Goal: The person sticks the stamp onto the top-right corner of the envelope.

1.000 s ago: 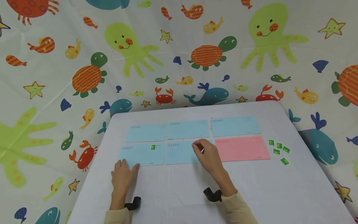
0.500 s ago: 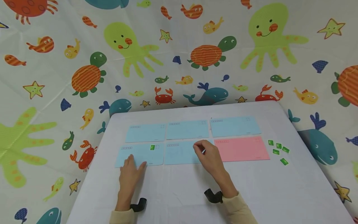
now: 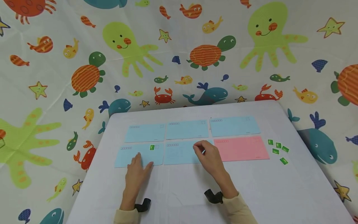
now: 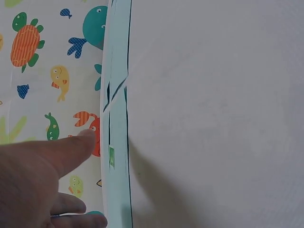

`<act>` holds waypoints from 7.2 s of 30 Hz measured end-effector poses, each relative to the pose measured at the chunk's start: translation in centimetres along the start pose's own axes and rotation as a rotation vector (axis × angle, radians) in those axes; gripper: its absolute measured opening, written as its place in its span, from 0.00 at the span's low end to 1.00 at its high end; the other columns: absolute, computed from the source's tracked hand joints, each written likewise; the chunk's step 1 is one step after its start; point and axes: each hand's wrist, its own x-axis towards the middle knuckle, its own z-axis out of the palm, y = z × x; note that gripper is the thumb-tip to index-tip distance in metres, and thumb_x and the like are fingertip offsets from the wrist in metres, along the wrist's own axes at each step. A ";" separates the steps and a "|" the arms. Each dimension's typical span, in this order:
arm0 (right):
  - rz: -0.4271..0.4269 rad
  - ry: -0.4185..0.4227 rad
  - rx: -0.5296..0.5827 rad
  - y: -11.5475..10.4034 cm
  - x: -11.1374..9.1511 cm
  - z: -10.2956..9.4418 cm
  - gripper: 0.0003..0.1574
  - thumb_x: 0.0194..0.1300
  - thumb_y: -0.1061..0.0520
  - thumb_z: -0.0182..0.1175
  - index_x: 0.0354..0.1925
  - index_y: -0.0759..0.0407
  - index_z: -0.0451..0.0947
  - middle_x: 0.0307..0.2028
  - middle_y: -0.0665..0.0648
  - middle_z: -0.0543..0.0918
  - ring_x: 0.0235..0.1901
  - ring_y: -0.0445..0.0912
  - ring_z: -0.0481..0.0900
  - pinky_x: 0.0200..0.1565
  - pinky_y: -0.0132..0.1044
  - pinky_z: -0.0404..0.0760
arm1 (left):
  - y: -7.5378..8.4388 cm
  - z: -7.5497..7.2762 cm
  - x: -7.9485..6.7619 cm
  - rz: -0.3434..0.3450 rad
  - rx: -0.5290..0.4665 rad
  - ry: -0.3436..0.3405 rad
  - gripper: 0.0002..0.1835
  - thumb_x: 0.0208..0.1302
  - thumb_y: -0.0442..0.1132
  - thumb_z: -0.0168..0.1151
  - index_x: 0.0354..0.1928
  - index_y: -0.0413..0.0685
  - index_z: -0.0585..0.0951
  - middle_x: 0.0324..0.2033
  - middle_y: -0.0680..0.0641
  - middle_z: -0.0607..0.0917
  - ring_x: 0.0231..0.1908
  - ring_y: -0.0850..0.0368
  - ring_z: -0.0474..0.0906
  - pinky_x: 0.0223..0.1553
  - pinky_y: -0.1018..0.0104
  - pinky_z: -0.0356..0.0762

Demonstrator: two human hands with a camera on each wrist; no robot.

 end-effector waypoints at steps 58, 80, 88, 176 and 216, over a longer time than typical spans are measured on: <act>0.028 0.000 -0.008 -0.3 -0.2 -1.3 0.06 0.68 0.59 0.65 0.43 0.58 0.84 0.33 0.50 0.87 0.31 0.40 0.80 0.34 0.29 0.80 | 4.3 3.3 0.7 0.257 -0.030 -0.157 0.34 0.67 0.49 0.65 0.66 0.30 0.73 0.70 0.29 0.68 0.73 0.32 0.61 0.69 0.36 0.62; 0.024 0.045 -0.082 1.0 -0.8 -2.8 0.06 0.67 0.59 0.65 0.42 0.59 0.84 0.32 0.51 0.87 0.30 0.37 0.79 0.32 0.27 0.79 | 4.4 3.6 0.6 0.323 -0.049 -0.095 0.30 0.65 0.46 0.66 0.62 0.31 0.77 0.66 0.33 0.75 0.69 0.26 0.64 0.65 0.28 0.63; 0.019 0.088 -0.103 1.4 -0.9 -3.6 0.07 0.66 0.61 0.66 0.43 0.60 0.83 0.33 0.52 0.87 0.31 0.36 0.78 0.33 0.24 0.78 | 4.6 3.3 0.7 0.335 -0.003 -0.115 0.30 0.66 0.47 0.65 0.62 0.31 0.77 0.65 0.33 0.75 0.68 0.26 0.65 0.64 0.28 0.64; 0.262 0.231 -0.256 4.8 -3.4 -11.2 0.17 0.72 0.53 0.61 0.50 0.64 0.81 0.43 0.63 0.86 0.37 0.16 0.63 0.38 0.10 0.65 | 4.5 3.2 0.7 0.297 -0.033 -0.199 0.31 0.67 0.44 0.66 0.65 0.30 0.73 0.69 0.33 0.70 0.71 0.35 0.65 0.64 0.37 0.70; 0.499 0.233 -0.283 6.6 -4.7 -13.5 0.26 0.74 0.46 0.57 0.59 0.64 0.78 0.54 0.67 0.82 0.44 0.38 0.74 0.35 0.10 0.62 | 4.3 3.5 0.7 0.293 -0.076 -0.186 0.31 0.66 0.43 0.66 0.65 0.32 0.74 0.69 0.33 0.70 0.71 0.36 0.65 0.65 0.35 0.69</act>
